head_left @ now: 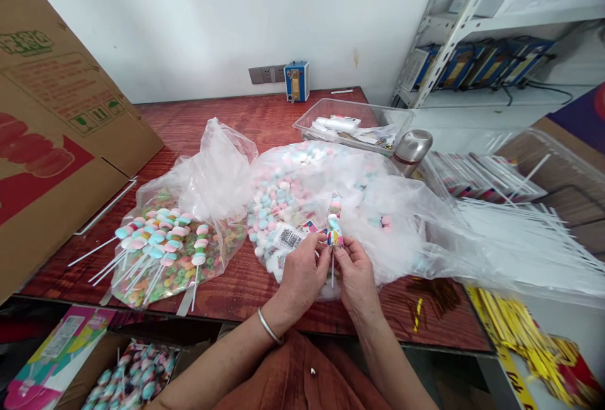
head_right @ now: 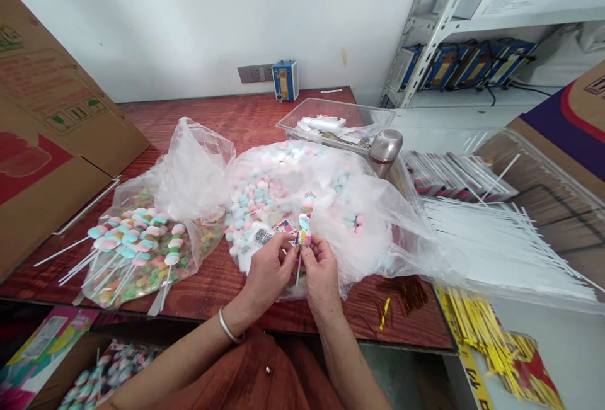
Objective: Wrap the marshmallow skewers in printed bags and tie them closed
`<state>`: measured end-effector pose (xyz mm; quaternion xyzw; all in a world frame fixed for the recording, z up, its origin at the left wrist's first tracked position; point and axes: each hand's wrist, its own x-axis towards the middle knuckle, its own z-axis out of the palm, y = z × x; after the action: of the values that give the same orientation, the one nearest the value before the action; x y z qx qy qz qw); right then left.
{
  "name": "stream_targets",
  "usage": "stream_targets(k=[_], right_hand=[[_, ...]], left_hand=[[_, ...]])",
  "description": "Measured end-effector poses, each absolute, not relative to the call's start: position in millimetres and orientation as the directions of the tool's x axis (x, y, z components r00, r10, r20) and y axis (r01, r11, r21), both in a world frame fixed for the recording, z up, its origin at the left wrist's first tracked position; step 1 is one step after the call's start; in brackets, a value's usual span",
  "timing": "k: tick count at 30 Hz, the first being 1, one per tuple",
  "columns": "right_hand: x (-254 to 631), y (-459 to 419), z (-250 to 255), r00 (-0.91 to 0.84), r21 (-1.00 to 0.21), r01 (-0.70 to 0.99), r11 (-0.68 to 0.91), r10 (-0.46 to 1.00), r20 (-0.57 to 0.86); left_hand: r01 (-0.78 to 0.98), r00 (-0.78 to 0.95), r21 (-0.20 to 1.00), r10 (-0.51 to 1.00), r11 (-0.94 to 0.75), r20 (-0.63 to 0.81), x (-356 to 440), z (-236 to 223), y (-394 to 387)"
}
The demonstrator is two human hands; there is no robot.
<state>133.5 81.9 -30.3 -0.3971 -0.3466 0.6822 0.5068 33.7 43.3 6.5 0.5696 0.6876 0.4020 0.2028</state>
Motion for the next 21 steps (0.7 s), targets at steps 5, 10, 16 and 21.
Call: stream_targets(k=[5,10,16,21], right_hand=[[131.6,85.0,-24.6,-0.213,-0.865,-0.414,-0.283,0.954,-0.210],[130.0,88.7,-22.4,-0.189,-0.874,-0.404,-0.270,0.959,-0.209],[127.0,91.7,-24.0,-0.176,-0.895,-0.361,-0.263,0.961,-0.212],[111.9,94.9,-27.8,-0.198,-0.915,-0.295,-0.274,0.955,-0.222]], left_hand=[[0.794,-0.203,0.605,0.909,-0.065,0.364,29.0,0.8,47.4],[0.883,-0.002,0.421,0.897,-0.206,0.443,24.2,2.3,46.9],[0.887,0.105,0.340,0.854,-0.312,0.510,17.9,-0.1,44.9],[0.800,0.174,0.421,0.836,-0.428,0.520,35.5,-7.6,32.7]])
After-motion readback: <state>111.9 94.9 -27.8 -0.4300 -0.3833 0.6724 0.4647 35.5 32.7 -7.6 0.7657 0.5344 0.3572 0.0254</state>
